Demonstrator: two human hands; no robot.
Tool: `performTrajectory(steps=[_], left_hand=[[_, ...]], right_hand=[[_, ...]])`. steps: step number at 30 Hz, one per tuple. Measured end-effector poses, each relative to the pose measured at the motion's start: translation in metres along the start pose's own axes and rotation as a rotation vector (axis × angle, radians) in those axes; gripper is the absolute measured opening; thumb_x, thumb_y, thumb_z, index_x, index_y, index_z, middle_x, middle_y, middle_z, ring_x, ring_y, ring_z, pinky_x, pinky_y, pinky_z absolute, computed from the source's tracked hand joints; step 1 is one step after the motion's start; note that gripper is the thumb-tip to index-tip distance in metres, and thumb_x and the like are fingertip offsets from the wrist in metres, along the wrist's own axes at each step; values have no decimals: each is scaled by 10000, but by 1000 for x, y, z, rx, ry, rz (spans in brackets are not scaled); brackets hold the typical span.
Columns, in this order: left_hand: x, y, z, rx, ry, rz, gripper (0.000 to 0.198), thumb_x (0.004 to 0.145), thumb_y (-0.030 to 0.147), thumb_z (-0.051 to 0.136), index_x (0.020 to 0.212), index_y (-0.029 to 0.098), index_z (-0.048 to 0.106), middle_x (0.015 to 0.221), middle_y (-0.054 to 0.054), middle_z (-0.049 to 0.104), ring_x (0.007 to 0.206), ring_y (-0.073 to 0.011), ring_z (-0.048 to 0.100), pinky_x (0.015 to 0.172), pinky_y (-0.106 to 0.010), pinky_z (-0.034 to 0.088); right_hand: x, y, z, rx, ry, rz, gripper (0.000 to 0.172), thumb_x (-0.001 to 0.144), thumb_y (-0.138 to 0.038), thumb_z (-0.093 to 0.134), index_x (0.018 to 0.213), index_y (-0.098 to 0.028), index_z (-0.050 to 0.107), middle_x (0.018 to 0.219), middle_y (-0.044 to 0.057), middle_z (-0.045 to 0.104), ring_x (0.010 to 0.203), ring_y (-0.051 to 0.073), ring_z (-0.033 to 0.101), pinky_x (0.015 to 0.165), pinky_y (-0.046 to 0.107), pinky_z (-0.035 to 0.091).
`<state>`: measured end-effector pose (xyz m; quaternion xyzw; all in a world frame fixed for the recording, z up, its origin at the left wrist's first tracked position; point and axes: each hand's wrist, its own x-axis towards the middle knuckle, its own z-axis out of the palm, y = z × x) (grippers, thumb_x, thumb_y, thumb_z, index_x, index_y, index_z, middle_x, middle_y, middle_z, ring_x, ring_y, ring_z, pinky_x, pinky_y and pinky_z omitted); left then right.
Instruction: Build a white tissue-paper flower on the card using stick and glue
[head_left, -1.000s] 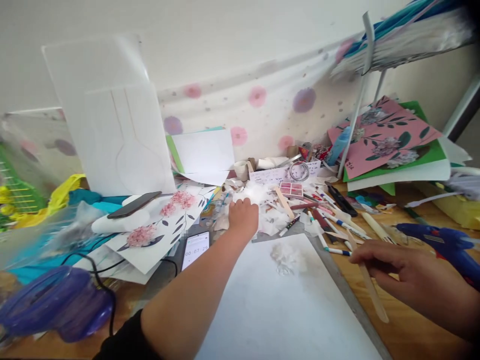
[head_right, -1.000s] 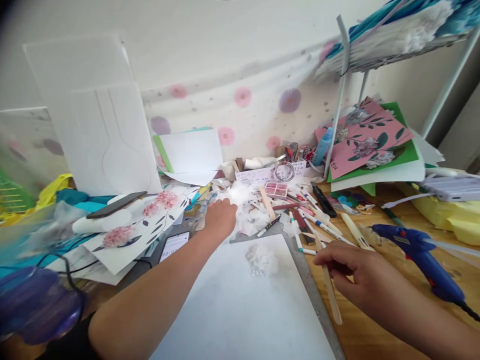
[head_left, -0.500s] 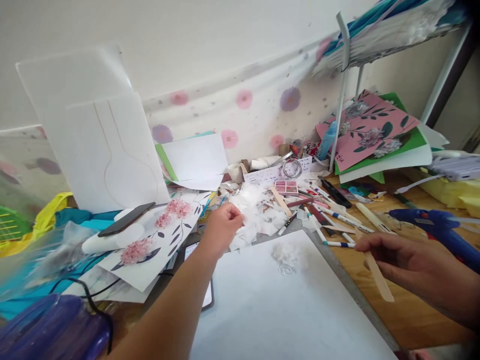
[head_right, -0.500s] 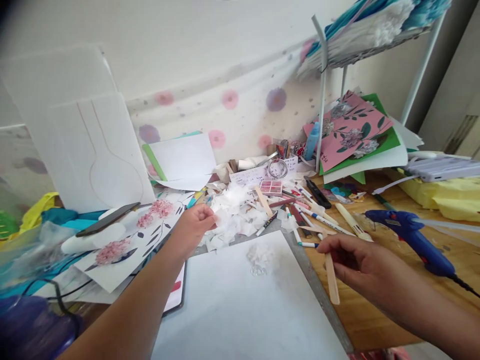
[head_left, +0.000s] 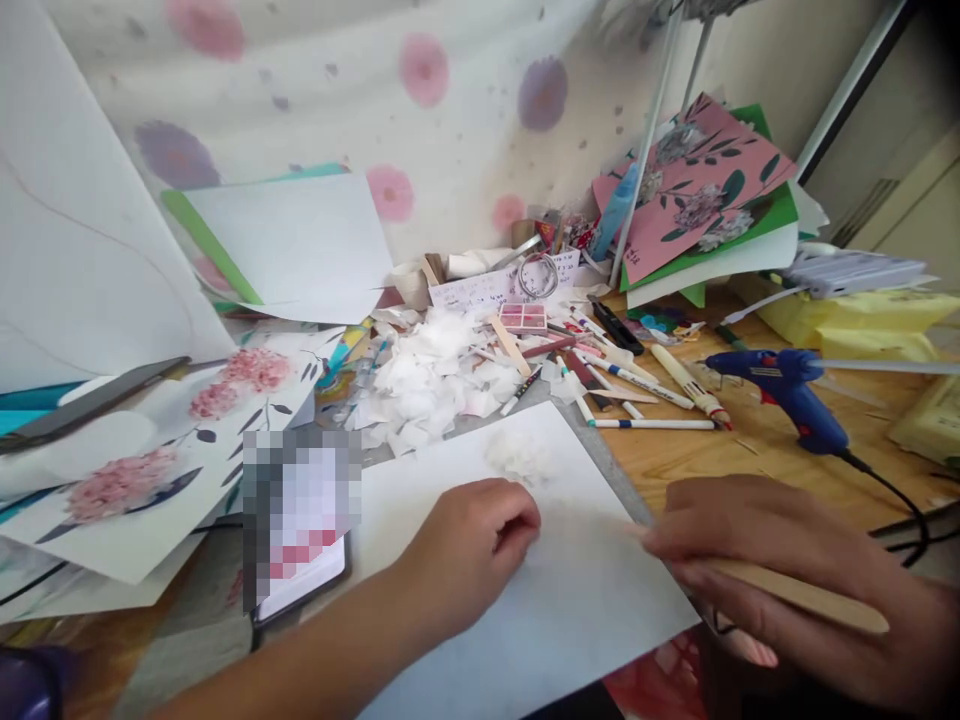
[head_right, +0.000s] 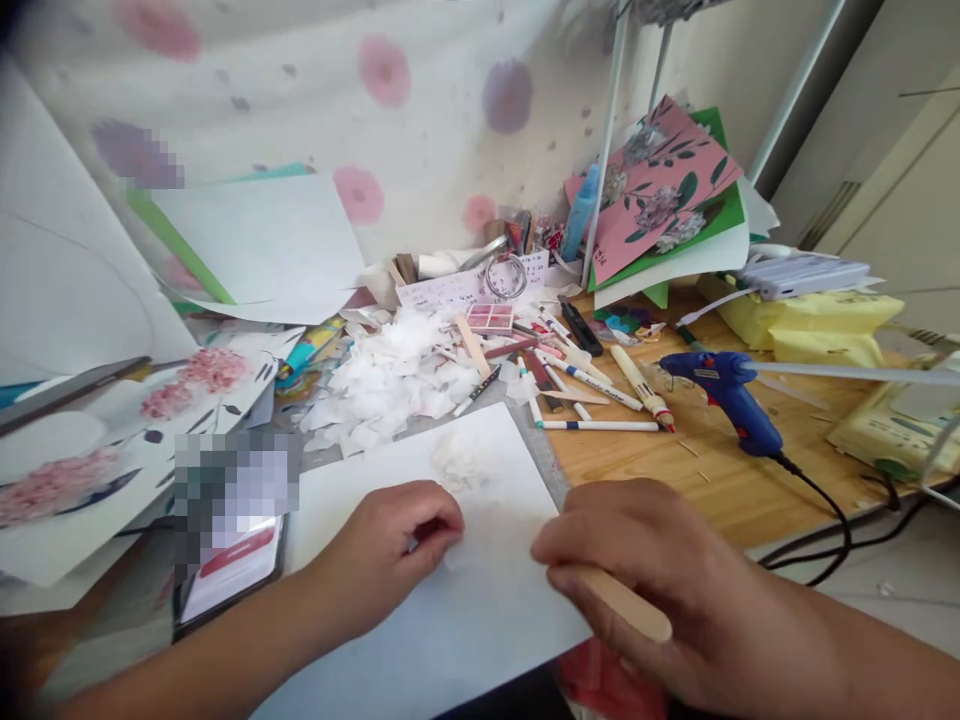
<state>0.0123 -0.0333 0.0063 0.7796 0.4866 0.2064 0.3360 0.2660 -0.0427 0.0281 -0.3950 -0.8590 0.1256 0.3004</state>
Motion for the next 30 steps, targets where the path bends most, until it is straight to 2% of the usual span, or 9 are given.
performTrajectory(steps=[2, 3, 5, 8, 10, 14, 18, 26, 30], left_hand=[[0, -4, -1, 61, 48, 35, 136, 761, 82, 525, 723, 202, 577, 696, 32, 566, 652, -105, 512, 626, -220, 382], [0, -7, -1, 93, 81, 57, 137, 770, 80, 520, 731, 201, 570, 695, 30, 561, 649, -105, 512, 620, -219, 385], [-1, -11, 0, 145, 140, 121, 143, 795, 84, 496, 748, 201, 565, 713, 17, 564, 671, -115, 521, 620, -225, 398], [0, -14, 3, 158, 174, 196, 164, 827, 96, 465, 776, 204, 578, 791, -10, 572, 737, -134, 530, 650, -243, 426], [0, -15, 5, 143, 175, 194, 172, 832, 97, 467, 784, 211, 586, 838, -16, 558, 750, -129, 530, 648, -237, 438], [2, -17, 6, 135, 178, 130, 162, 836, 112, 485, 781, 224, 588, 817, -4, 533, 720, -117, 526, 619, -226, 437], [2, -20, 6, 143, 148, 106, 155, 844, 125, 487, 774, 222, 585, 752, 9, 541, 692, -117, 525, 606, -235, 418], [1, -20, 7, 175, 150, 150, 167, 852, 131, 485, 842, 237, 614, 788, 5, 571, 712, -122, 540, 614, -241, 432], [-2, -21, 5, 241, 149, 188, 180, 854, 129, 481, 888, 237, 621, 810, -4, 589, 731, -137, 544, 632, -258, 453]], right_hand=[[3, -7, 7, 103, -109, -225, 195, 906, -319, 446, 975, -286, 626, 855, 62, 671, 753, 185, 638, 617, 274, 516], [5, -10, 12, 140, -153, -292, 199, 920, -277, 430, 998, -260, 612, 851, 68, 663, 729, 169, 629, 604, 261, 505], [11, -14, 22, 169, -215, -333, 208, 939, -258, 414, 1017, -218, 602, 821, 61, 646, 692, 141, 604, 594, 245, 479], [16, -15, 38, 137, -190, -350, 277, 972, -267, 333, 1038, -209, 595, 746, 35, 621, 650, 128, 572, 567, 245, 439], [17, -14, 44, 77, -150, -346, 337, 985, -275, 267, 1015, -220, 599, 718, 31, 615, 619, 131, 558, 548, 250, 427], [19, -11, 46, -57, -178, -388, 332, 972, -213, 300, 940, -194, 630, 724, 39, 630, 589, 139, 552, 546, 265, 453], [18, -9, 49, -103, -156, -423, 293, 950, -176, 351, 967, -174, 643, 734, 36, 633, 574, 142, 548, 535, 268, 449], [23, -11, 53, -159, -147, -414, 408, 964, -150, 257, 900, -179, 658, 734, 30, 640, 543, 138, 531, 493, 276, 425], [25, -14, 55, -204, -139, -419, 406, 959, -143, 258, 899, -165, 659, 720, 33, 622, 545, 142, 527, 470, 280, 402]])
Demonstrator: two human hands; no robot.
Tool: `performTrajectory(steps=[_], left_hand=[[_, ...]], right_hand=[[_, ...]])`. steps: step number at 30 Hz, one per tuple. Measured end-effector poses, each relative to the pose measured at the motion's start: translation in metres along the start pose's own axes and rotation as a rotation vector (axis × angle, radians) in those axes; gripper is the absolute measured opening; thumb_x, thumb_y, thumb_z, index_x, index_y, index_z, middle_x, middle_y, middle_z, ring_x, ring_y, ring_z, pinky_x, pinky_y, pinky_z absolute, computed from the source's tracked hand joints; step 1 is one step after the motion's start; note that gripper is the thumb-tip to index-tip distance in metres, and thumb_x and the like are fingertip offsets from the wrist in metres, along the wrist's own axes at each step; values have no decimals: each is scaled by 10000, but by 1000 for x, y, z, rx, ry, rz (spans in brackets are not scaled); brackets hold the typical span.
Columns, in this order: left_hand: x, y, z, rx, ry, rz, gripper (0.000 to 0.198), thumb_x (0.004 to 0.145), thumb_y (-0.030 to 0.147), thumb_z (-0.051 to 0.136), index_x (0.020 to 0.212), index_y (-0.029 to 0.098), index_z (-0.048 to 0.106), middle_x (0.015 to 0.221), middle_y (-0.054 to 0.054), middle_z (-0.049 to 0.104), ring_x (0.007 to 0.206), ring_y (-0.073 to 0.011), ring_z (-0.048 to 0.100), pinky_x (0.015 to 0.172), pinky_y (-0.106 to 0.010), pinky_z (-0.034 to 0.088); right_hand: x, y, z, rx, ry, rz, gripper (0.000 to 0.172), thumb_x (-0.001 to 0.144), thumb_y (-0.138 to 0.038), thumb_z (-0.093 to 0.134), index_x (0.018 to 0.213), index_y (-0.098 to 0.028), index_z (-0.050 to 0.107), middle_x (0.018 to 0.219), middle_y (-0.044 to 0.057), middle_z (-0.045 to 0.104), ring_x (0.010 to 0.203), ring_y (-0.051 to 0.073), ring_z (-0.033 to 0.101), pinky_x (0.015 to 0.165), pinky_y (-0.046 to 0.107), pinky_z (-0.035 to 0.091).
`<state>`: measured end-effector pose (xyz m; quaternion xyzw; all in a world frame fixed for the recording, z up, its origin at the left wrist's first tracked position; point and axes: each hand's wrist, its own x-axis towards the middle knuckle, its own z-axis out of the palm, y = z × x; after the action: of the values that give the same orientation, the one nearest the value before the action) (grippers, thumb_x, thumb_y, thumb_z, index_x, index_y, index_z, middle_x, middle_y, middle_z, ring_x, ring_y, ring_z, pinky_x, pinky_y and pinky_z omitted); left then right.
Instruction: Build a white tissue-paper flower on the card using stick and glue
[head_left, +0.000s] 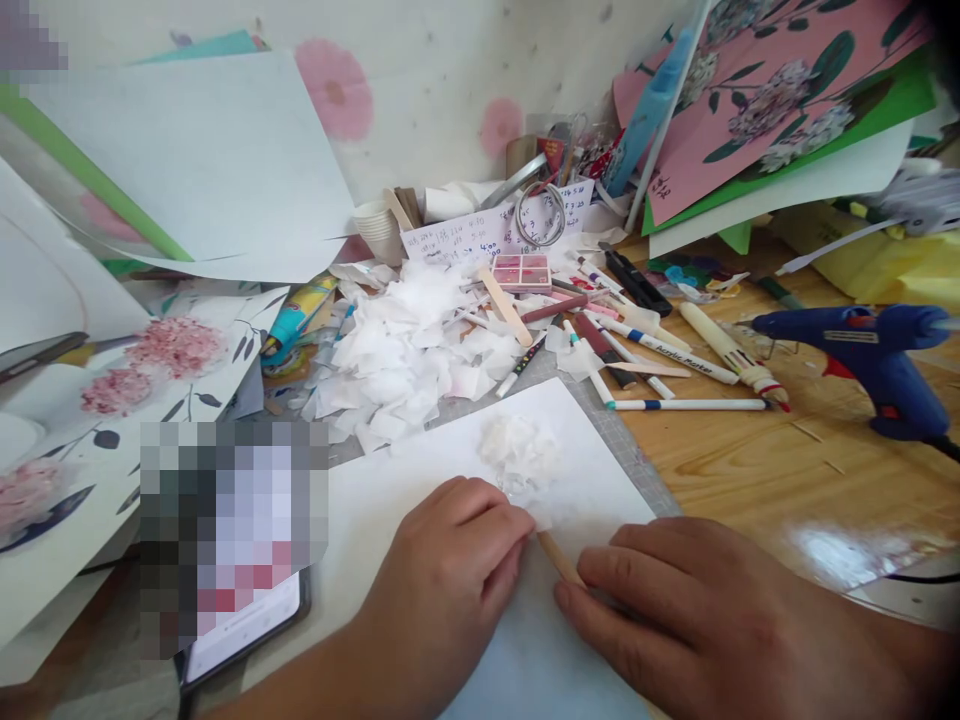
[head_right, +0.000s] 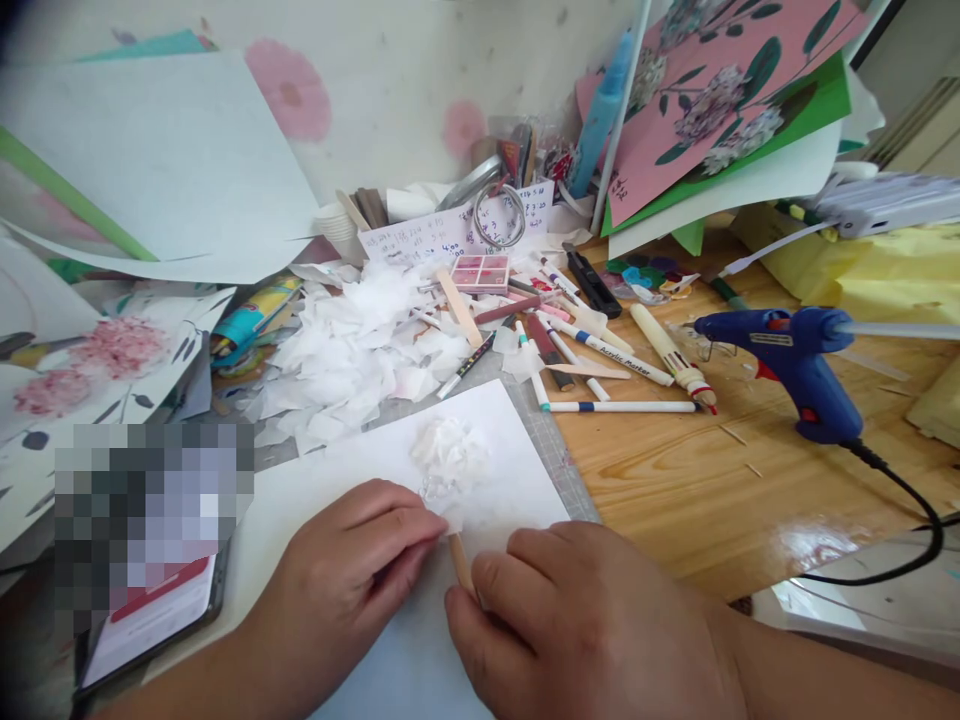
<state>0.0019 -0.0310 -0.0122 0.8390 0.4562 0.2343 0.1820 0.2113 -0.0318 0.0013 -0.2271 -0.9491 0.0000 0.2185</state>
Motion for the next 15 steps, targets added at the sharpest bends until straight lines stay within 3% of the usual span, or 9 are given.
performTrajectory(steps=[10, 15], left_hand=[[-6, 8, -3, 177, 9, 148, 245, 806, 103, 479, 1010, 132, 612, 921, -71, 627, 791, -201, 546, 699, -346, 531], [-8, 11, -5, 227, 5, 242, 240, 799, 97, 480, 995, 95, 619, 939, -82, 653, 814, -203, 571, 731, -323, 541]], right_hand=[[2, 3, 2, -12, -11, 14, 406, 983, -170, 226, 1011, -143, 630, 756, 33, 612, 584, 139, 538, 505, 268, 428], [2, 5, 3, -9, -44, 15, 404, 979, -153, 221, 1035, -133, 620, 781, 43, 631, 593, 144, 553, 519, 271, 444]])
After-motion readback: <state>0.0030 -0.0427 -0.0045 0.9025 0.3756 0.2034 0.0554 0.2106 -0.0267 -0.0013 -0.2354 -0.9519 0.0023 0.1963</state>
